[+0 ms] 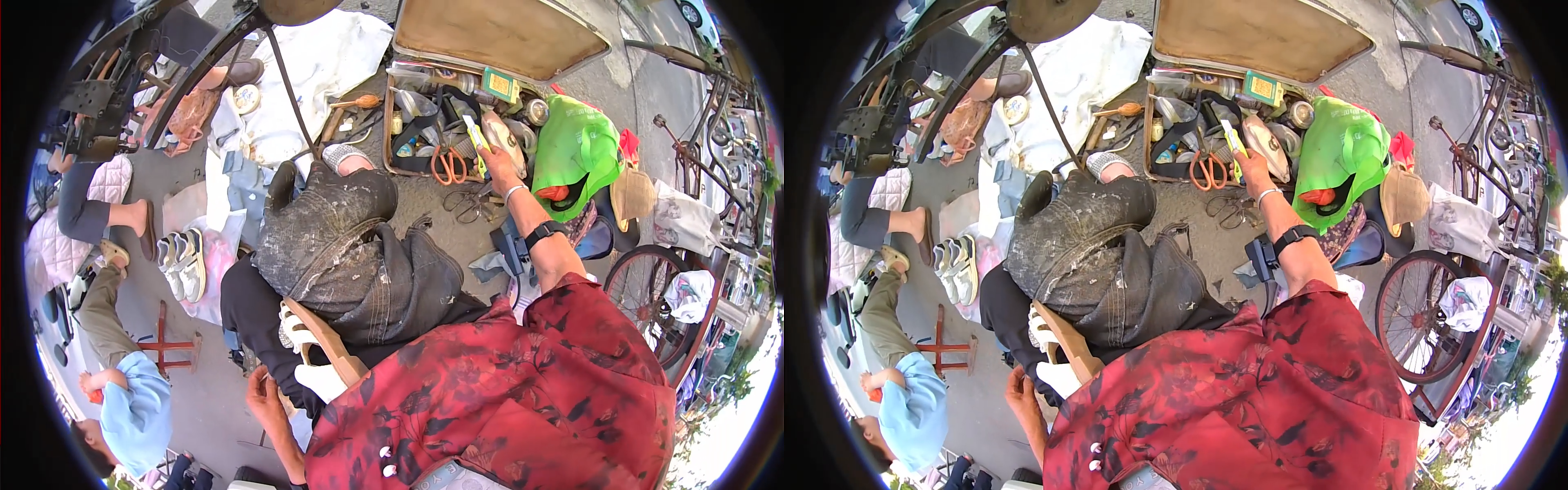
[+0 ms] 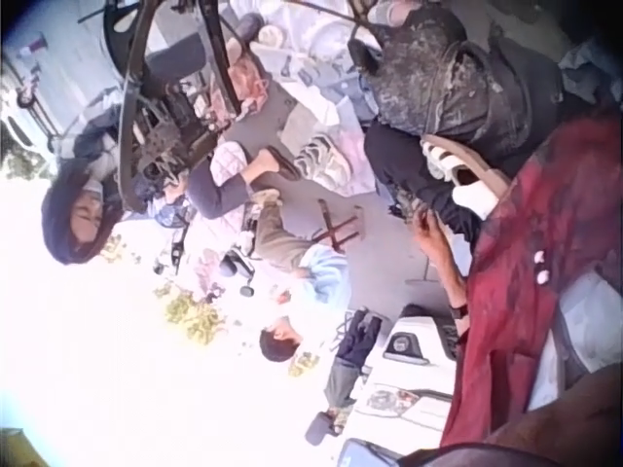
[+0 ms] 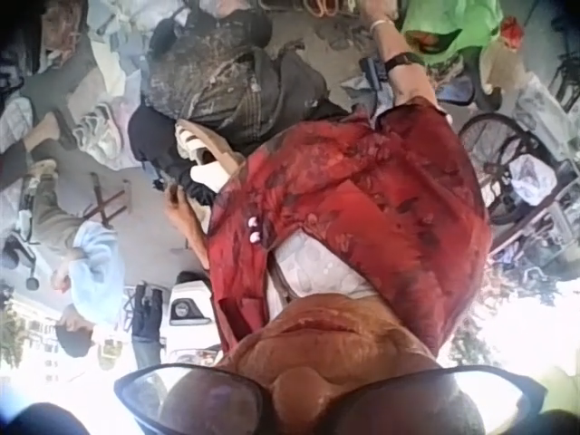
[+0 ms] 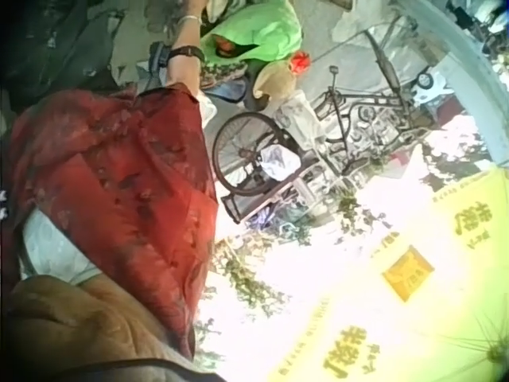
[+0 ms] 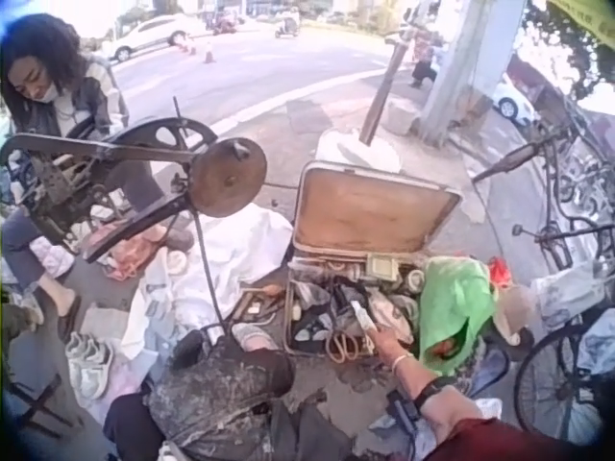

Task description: The recorder is repairing a white sandal by cutting and attaching a strap.

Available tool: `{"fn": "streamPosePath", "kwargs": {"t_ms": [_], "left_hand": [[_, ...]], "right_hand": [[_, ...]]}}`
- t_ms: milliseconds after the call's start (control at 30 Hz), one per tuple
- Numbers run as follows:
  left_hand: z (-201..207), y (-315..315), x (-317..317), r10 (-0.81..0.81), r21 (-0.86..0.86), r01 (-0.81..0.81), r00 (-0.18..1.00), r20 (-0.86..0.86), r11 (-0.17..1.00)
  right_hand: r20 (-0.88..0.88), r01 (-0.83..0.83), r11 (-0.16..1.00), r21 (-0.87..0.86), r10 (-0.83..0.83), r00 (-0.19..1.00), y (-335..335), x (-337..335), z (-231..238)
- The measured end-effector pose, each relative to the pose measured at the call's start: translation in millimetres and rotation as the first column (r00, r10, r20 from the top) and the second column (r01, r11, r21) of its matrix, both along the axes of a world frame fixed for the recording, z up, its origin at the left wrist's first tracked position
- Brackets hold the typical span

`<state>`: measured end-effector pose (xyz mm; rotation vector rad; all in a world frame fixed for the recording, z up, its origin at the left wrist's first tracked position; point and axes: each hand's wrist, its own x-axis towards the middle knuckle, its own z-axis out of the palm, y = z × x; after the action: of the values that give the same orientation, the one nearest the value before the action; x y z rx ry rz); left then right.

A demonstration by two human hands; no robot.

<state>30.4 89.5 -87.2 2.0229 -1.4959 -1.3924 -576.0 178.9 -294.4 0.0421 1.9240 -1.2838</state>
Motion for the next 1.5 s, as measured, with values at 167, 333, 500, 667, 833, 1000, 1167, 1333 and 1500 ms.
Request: {"fn": "streamPosePath", "kwargs": {"t_ms": [167, 333, 500, 667, 833, 1000, 1167, 1333, 1500], "left_hand": [[12.8, -12.0, -30.3, -0.030, -0.093, 0.030, 1.000, 0.000, 0.995], [48.5, -6.9, -50.5, 0.026, -0.170, -0.031, 0.999, -0.030, 0.985], [58.6, -7.4, -59.0, 0.012, -0.178, -0.010, 1.000, 0.012, 0.984], [58.5, 19.2, -39.7, 0.102, -0.144, -0.094, 0.994, 0.043, 0.985], [54.1, 14.9, -46.8, 0.103, -0.095, -0.098, 0.994, 0.047, 0.991], [49.9, 7.1, -53.4, 0.074, -0.163, -0.065, 0.996, 0.052, 0.985], [44.9, -3.0, -66.2, 0.032, -0.242, -0.039, 0.999, -0.036, 0.970], [47.6, 3.0, -62.1, -0.007, -0.240, -0.003, 0.999, -0.042, 0.971], [56.8, 14.5, -61.0, 0.073, -0.284, -0.074, 0.997, -0.013, 0.956]], "right_hand": [[-0.236, -0.039, 0.989, 0.141, 0.072, 0.969, 4.4, -8.3, -58.4], [-0.656, -0.292, 0.821, 0.490, 0.568, 0.497, -40.7, 17.0, -6.4], [-0.635, -0.494, 0.766, 0.410, 0.629, 0.449, -86.3, 48.5, -30.6], [-0.557, -0.417, 0.518, 0.747, 0.830, 0.033, -108.6, 26.7, -23.9], [-0.346, -0.409, 0.282, 0.868, 0.934, -0.091, -105.4, -27.7, -32.6], [-0.805, -0.329, 0.943, 0.050, 0.233, 0.546, -111.8, -76.4, 79.8], [-0.819, -0.250, 0.963, -0.103, 0.060, 0.571, -73.1, -116.8, 112.1], [-0.820, -0.106, 0.968, -0.230, -0.134, 0.556, -56.0, -126.0, 133.8], [-0.768, -0.182, 0.845, -0.502, -0.339, 0.544, -71.7, -130.7, 178.2]]}}
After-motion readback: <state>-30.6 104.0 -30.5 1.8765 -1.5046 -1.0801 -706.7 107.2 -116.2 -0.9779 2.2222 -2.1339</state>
